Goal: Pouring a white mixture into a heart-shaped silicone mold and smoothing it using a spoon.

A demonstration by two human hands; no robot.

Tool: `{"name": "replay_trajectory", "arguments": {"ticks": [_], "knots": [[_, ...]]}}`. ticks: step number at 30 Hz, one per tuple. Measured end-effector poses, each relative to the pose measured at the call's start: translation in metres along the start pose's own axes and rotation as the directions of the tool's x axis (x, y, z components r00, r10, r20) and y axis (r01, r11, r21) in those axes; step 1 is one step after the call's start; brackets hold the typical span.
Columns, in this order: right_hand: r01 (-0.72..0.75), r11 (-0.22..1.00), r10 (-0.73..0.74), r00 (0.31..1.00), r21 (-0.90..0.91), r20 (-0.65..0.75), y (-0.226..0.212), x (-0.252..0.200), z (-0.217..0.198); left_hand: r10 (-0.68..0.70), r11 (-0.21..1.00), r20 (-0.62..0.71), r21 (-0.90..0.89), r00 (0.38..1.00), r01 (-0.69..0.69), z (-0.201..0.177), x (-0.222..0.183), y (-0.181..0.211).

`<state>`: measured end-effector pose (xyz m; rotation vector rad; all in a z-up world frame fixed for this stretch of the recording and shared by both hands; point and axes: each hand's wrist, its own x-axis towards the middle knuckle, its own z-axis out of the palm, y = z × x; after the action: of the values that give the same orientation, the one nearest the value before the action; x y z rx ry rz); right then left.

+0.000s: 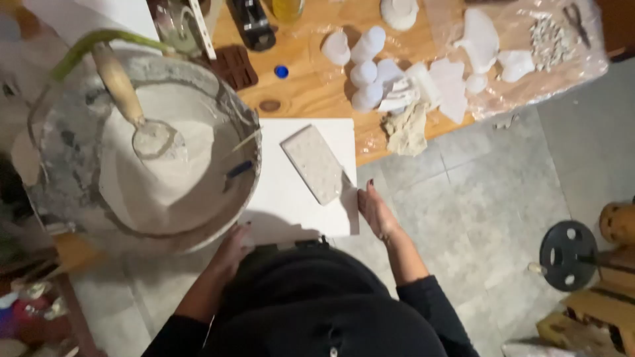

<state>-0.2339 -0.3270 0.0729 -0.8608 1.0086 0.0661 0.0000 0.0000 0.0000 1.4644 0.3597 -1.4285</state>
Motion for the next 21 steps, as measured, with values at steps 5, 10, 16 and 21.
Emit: {"name": "replay_trajectory", "arguments": {"ticks": [5,10,16,21], "knots": [[0.043,0.999,-0.044,0.994,-0.017,-0.099,-0.008,0.029,-0.023,0.011,1.0,-0.016,-0.006,1.0,-0.011,0.031,-0.041,0.038],[0.156,0.956,-0.248,0.882,-0.249,-0.401,-0.004,0.028,-0.03,0.019,0.95,0.18,-0.309,0.984,0.039,0.024,-0.012,0.008],[0.019,1.0,-0.019,1.0,-0.019,0.008,0.016,0.024,-0.028,0.113,0.954,0.111,-0.291,0.987,-0.077,0.028,-0.026,0.032],[0.096,0.978,-0.156,0.928,-0.187,-0.339,-0.004,0.01,-0.022,0.019,0.992,-0.014,-0.122,1.0,-0.021,0.034,-0.044,0.05]]}}
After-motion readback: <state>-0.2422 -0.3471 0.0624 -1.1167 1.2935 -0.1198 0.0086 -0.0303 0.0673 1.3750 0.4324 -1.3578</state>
